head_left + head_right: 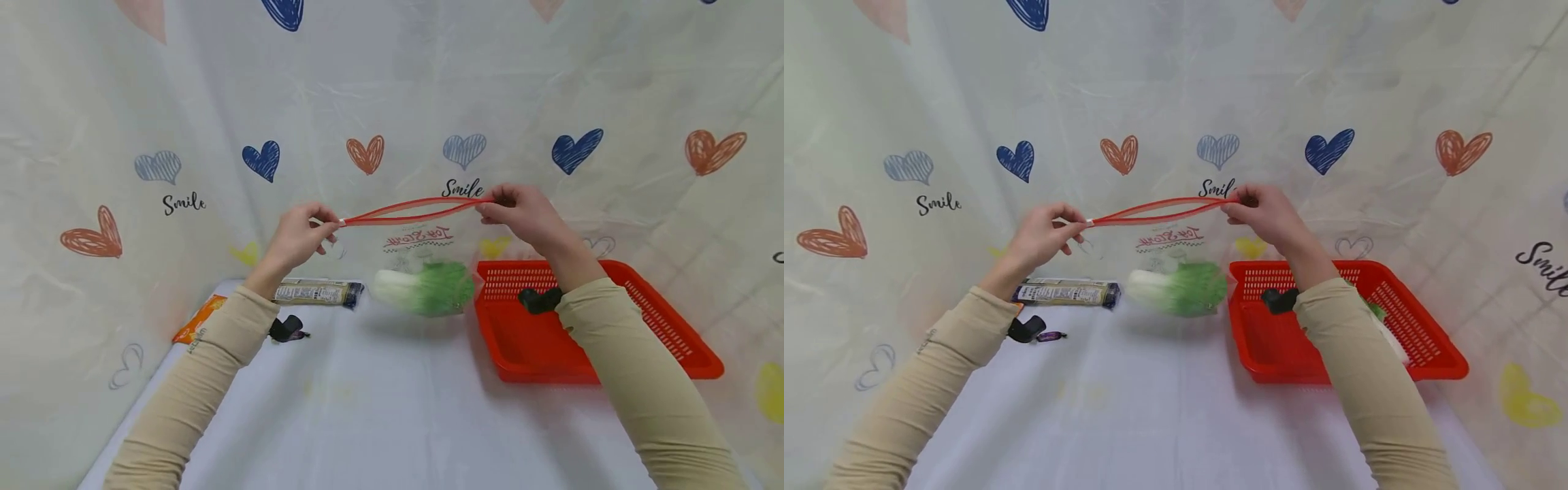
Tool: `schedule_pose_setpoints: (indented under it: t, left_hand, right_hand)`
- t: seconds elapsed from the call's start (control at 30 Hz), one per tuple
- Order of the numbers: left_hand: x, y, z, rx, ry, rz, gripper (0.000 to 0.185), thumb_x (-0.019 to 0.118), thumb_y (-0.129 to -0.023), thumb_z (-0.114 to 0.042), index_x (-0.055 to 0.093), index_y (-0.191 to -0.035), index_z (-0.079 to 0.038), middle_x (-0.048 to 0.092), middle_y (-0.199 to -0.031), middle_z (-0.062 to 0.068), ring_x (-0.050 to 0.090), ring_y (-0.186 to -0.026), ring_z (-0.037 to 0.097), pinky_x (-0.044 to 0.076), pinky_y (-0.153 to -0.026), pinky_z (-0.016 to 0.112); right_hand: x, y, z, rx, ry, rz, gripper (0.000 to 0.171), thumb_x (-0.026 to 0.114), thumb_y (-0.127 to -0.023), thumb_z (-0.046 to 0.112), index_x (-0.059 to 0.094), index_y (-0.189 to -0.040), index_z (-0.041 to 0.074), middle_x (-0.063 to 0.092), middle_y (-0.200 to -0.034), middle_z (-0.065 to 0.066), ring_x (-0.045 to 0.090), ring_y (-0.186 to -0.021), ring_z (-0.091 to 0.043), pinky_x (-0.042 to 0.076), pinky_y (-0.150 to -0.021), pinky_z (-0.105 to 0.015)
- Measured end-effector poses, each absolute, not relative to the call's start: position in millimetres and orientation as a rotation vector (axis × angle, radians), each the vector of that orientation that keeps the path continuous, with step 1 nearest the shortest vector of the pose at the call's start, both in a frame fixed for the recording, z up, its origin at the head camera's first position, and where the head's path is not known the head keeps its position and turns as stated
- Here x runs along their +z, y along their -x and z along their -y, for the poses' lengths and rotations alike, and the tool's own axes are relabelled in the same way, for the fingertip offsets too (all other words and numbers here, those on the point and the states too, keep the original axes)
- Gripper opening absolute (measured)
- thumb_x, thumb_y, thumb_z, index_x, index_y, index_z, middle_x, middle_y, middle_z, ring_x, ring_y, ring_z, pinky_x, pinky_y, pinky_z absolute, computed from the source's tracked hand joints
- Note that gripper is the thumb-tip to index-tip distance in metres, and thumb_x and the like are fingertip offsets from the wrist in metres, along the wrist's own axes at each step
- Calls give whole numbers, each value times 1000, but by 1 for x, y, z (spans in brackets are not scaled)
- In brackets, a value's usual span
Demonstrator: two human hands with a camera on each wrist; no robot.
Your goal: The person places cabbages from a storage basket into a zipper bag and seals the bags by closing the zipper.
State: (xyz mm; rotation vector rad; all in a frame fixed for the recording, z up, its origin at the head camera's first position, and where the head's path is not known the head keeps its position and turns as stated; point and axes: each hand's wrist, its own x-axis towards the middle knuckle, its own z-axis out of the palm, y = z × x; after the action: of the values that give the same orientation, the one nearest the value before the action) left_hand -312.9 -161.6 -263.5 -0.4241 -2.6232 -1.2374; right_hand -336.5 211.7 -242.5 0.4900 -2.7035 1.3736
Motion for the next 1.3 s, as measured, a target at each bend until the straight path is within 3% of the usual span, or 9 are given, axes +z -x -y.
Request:
schedule_pose_setpoints:
  t: [0.23,0.43,0.67,0.8,1.0,1.13,1.3]
  left_hand:
    - [-286,321,158,-1309,406,2624,26,61,-97,-19,61,-120,-6,59,-105,10,61,-82,22,54,-59,29]
    - [-292,332,162,-1367,381,2532,33,62,-97,-32,64,-121,-11,61,-114,8,57,-99,23,50,-75,36]
    - [-286,343,161,-1322,909,2667,31,64,-96,-26,65,-124,-13,63,-120,6,58,-108,22,49,-88,42]
    - [-284,344,156,-1305,1154,2681,27,62,-97,-16,66,-123,-11,65,-116,6,62,-101,22,51,-85,39]
    - [-284,340,150,-1095,1278,2833,30,62,-97,-15,66,-126,-17,66,-109,-1,62,-90,16,51,-73,32]
    - [-285,340,144,-1012,1318,2833,32,61,-97,-11,65,-128,-14,65,-103,6,58,-83,17,48,-65,31]
    - [-279,340,137,-972,1223,2566,33,56,-93,1,67,-123,-7,65,-98,10,60,-84,17,50,-70,32]
  right_hand:
    - [-249,337,-205,1387,-591,2718,23,60,-98,20,59,-111,1,63,-110,-19,65,-102,-31,51,-95,-35]
    - [-252,336,-206,1413,-681,2698,20,61,-97,16,61,-110,0,64,-108,-18,66,-97,-27,53,-87,-25]
    - [-261,337,-211,1517,-864,2602,15,61,-96,8,61,-104,-4,65,-99,-15,66,-92,-27,54,-84,-24]
    - [-263,336,-213,1511,-908,2610,15,63,-95,10,61,-103,-3,65,-99,-15,65,-92,-26,53,-85,-24]
    - [-266,334,-216,1514,-898,2637,16,68,-93,13,63,-102,0,63,-98,-15,64,-93,-26,53,-85,-27]
    - [-267,333,-218,1498,-856,2668,18,68,-93,16,63,-102,2,63,-99,-14,63,-93,-26,53,-87,-30]
    - [-263,332,-220,1471,-755,2680,19,68,-93,18,63,-103,3,64,-104,-17,63,-94,-25,52,-86,-28]
